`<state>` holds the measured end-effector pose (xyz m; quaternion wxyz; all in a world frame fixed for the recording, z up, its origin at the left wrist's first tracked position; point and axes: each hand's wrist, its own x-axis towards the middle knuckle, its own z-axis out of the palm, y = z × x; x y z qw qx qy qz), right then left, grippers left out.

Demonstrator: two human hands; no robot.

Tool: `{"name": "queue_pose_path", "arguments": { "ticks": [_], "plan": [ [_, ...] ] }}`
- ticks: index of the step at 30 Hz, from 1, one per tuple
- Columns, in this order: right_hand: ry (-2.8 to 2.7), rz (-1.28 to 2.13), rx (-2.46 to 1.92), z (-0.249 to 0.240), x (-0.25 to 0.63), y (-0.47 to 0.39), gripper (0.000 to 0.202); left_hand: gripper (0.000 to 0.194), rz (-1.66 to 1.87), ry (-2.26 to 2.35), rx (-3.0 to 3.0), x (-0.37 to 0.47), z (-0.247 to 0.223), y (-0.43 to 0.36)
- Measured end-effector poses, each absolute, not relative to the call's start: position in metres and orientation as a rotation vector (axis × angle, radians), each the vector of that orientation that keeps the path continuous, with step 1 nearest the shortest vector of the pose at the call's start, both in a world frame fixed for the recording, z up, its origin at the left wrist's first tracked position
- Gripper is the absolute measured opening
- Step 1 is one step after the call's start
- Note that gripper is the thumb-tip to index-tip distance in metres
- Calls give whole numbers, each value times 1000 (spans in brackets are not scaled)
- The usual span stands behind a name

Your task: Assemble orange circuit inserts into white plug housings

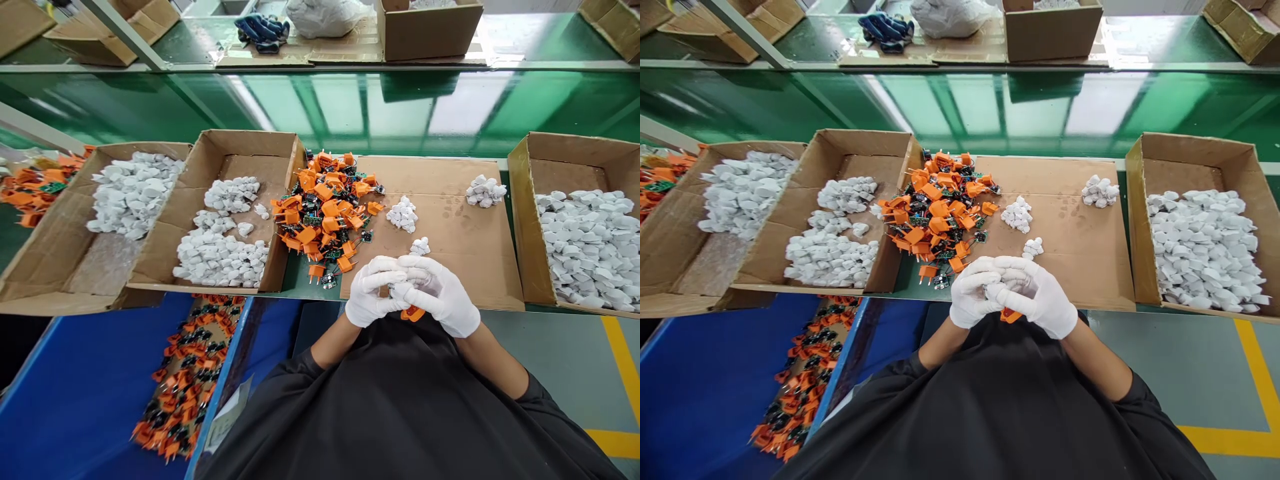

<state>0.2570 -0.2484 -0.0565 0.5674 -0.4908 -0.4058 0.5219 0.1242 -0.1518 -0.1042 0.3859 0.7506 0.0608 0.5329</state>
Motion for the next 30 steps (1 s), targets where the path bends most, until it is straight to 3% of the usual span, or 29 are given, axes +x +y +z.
{"name": "queue_pose_path", "arguments": {
  "ticks": [4, 12, 21, 30],
  "plan": [
    [-1119, 909, -1308, -60, 251, -251, 47, 54, 1336, 146, 1961, 121, -108, -151],
    [-1347, 575, -1383, -51, 252, -250, 37, 34, 1474, 269, 2324, 113, -104, -148],
    [-1330, 594, -1448, -55, 253, -255, 31, 26, 1499, 231, 2384, 113, -95, -144],
    [-1083, 1042, -1316, -49, 261, -251, 34, 25, 1374, 357, 2048, 116, -95, -151]
  ]
}}
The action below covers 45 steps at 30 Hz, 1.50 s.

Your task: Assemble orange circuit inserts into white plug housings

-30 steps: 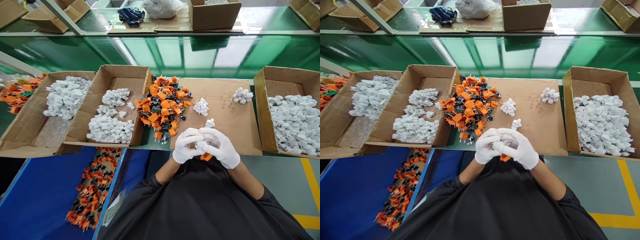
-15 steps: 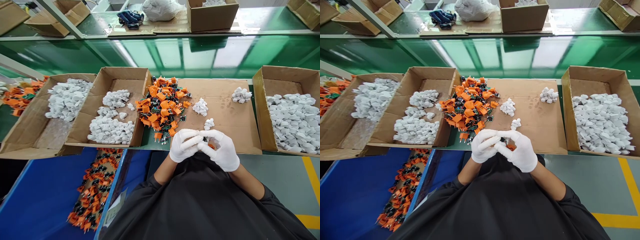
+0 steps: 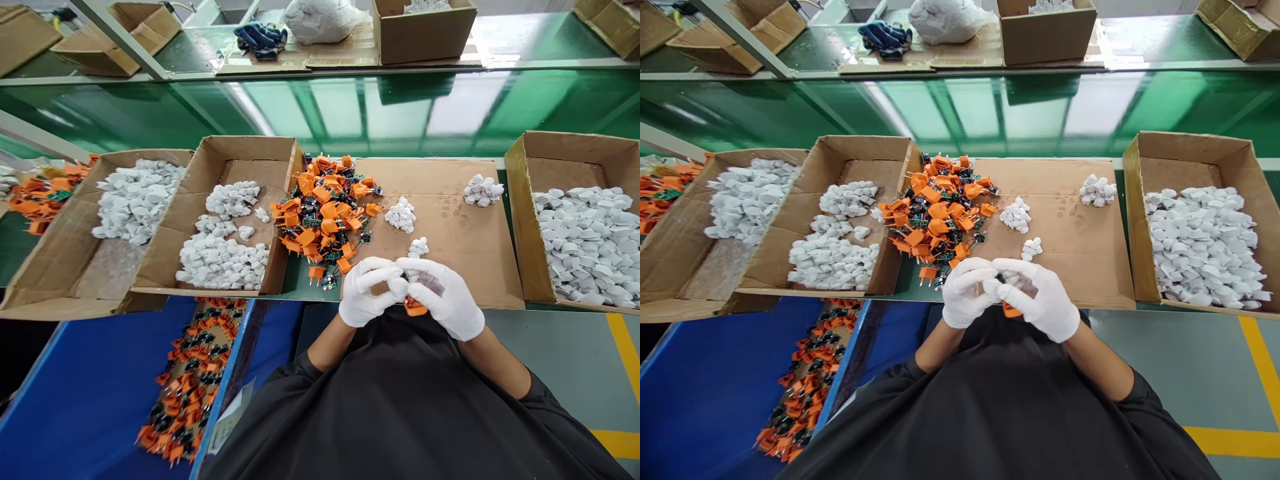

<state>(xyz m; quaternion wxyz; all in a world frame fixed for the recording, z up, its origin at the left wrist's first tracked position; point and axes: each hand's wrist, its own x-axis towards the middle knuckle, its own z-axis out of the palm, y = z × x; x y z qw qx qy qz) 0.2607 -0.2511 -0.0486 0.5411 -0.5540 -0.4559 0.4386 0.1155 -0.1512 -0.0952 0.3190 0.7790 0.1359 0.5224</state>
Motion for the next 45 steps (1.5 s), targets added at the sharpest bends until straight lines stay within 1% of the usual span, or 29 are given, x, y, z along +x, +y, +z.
{"name": "queue_pose_path", "arguments": {
  "ticks": [2, 4, 8, 13, 15, 18, 20, 23, 26, 32, 34, 40, 44, 45],
  "plan": [
    [-1041, 1205, -1199, -46, 265, -249, 36, 24, 1282, 365, 1843, 116, -99, -153],
    [-974, 1279, -1131, -45, 265, -247, 36, 27, 1203, 355, 1675, 118, -104, -154],
    [-829, 1288, -1106, -47, 257, -244, 38, 34, 1137, 369, 1538, 123, -112, -161],
    [-764, 1241, -1101, -52, 250, -244, 33, 36, 1121, 403, 1550, 127, -119, -165],
    [-783, 1228, -1106, -52, 252, -244, 33, 34, 1152, 399, 1599, 127, -120, -163],
    [-837, 1262, -1102, -51, 255, -243, 35, 18, 1217, 362, 1725, 126, -117, -160],
    [-833, 1265, -1115, -51, 257, -243, 35, 12, 1260, 345, 1853, 126, -113, -158],
    [-804, 1239, -1166, -52, 257, -242, 35, 12, 1329, 332, 1991, 125, -106, -156],
    [-823, 1231, -1168, -54, 256, -241, 37, 12, 1371, 310, 1986, 126, -101, -156],
    [-775, 1231, -1195, -55, 257, -238, 35, 19, 1340, 312, 2069, 124, -94, -154],
    [-781, 1276, -1182, -55, 259, -237, 35, 21, 1304, 331, 2082, 122, -92, -153],
    [-661, 1310, -1133, -61, 262, -232, 44, 28, 1166, 363, 2086, 118, -88, -148],
    [-551, 1329, -1098, -65, 257, -228, 43, 51, 1077, 303, 1980, 117, -89, -146],
    [-547, 1325, -1105, -66, 256, -227, 43, 54, 1083, 309, 1978, 117, -89, -147]
  ]
}}
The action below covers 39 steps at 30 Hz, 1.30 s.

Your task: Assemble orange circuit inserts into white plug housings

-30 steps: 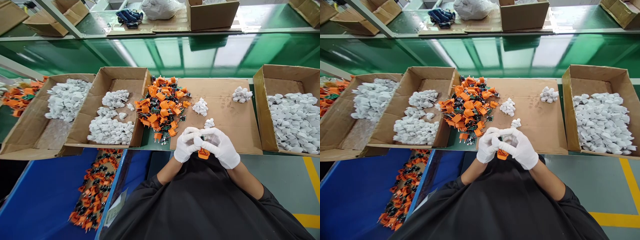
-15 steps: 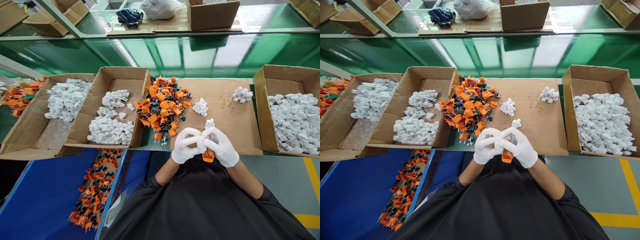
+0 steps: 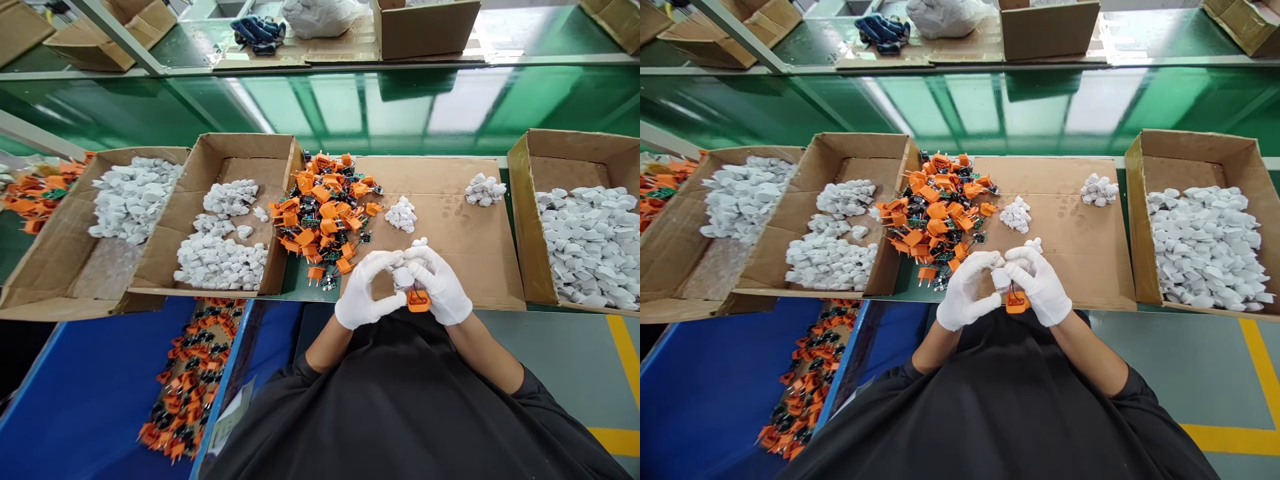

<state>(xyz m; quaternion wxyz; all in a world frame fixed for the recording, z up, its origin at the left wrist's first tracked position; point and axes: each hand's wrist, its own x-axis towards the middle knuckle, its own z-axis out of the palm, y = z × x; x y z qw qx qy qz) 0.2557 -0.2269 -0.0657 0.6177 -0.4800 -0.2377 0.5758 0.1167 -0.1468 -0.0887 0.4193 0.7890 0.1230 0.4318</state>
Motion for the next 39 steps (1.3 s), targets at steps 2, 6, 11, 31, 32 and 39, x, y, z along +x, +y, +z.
{"name": "queue_pose_path", "arguments": {
  "ticks": [2, 6, 11, 31, 32, 39],
  "plan": [
    [-567, 1290, -1142, -68, 252, -226, 40, 48, 1109, 370, 2022, 118, -89, -148],
    [-591, 1133, -1226, -75, 248, -229, 31, 31, 1131, 515, 2118, 121, -88, -150],
    [-525, 1150, -1212, -73, 248, -232, 31, 26, 1146, 512, 2101, 122, -87, -146],
    [-778, 1097, -1138, -68, 249, -234, 38, 34, 1272, 329, 2274, 117, -94, -143],
    [-796, 1114, -1134, -67, 249, -234, 38, 35, 1282, 314, 2292, 117, -94, -144],
    [-797, 1123, -1177, -67, 251, -234, 39, 32, 1298, 326, 2388, 120, -92, -146]
  ]
}}
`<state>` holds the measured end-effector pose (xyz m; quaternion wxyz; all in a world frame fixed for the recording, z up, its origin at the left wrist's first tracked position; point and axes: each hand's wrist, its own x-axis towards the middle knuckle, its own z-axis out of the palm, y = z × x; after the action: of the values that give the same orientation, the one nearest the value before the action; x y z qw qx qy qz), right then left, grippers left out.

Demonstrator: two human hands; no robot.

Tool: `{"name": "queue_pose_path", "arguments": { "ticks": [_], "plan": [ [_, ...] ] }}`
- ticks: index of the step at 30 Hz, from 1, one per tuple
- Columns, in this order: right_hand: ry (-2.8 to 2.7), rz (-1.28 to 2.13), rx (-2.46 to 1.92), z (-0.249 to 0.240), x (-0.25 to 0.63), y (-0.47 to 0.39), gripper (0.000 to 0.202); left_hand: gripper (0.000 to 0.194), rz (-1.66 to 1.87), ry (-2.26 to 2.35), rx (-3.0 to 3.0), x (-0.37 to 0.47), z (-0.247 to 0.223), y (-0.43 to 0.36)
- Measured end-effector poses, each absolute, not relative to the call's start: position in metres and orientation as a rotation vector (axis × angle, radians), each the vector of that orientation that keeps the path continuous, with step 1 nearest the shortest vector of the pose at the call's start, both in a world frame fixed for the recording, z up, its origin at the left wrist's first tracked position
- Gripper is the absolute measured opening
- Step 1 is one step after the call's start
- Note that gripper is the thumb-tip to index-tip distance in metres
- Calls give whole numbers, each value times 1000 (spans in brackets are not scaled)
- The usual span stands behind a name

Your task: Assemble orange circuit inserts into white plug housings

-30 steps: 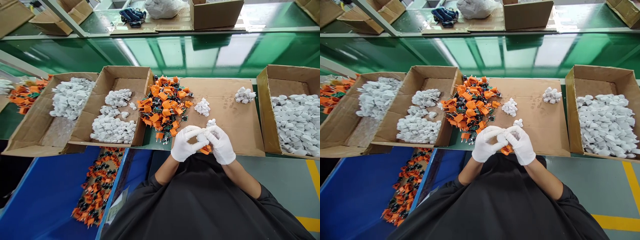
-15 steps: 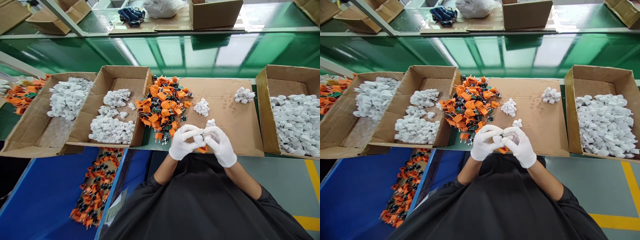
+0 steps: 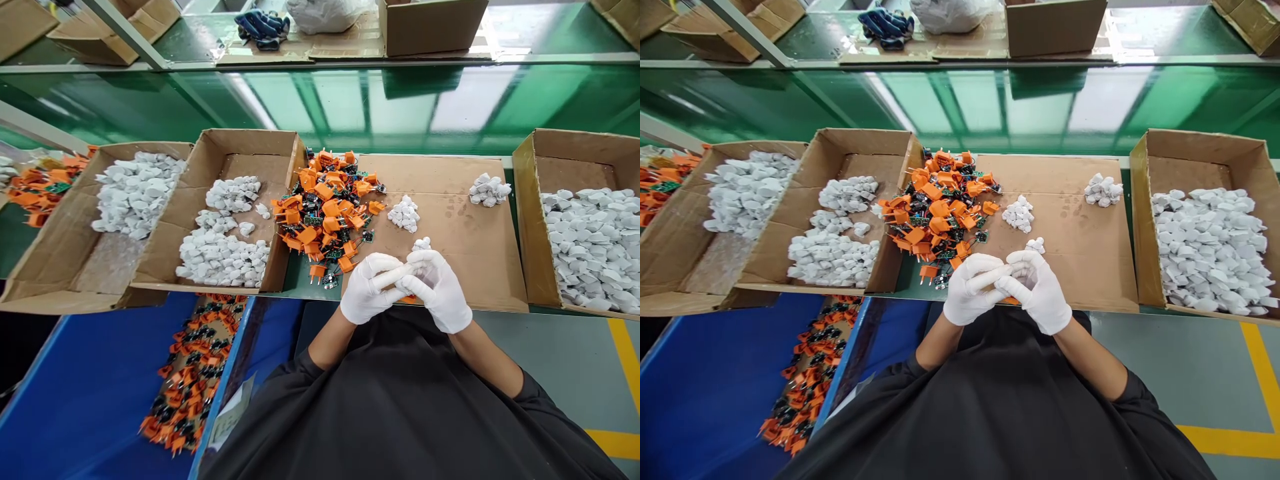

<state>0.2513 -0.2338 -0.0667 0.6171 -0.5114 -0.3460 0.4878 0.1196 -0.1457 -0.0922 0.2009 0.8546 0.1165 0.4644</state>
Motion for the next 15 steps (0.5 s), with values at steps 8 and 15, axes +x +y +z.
{"name": "queue_pose_path", "arguments": {
  "ticks": [8, 15],
  "plan": [
    [-906, 1059, -1317, -74, 251, -239, 35, 19, 1239, 417, 2522, 119, -91, -149],
    [-881, 1088, -1253, -75, 252, -239, 34, 23, 1307, 469, 2442, 123, -94, -151]
  ]
}}
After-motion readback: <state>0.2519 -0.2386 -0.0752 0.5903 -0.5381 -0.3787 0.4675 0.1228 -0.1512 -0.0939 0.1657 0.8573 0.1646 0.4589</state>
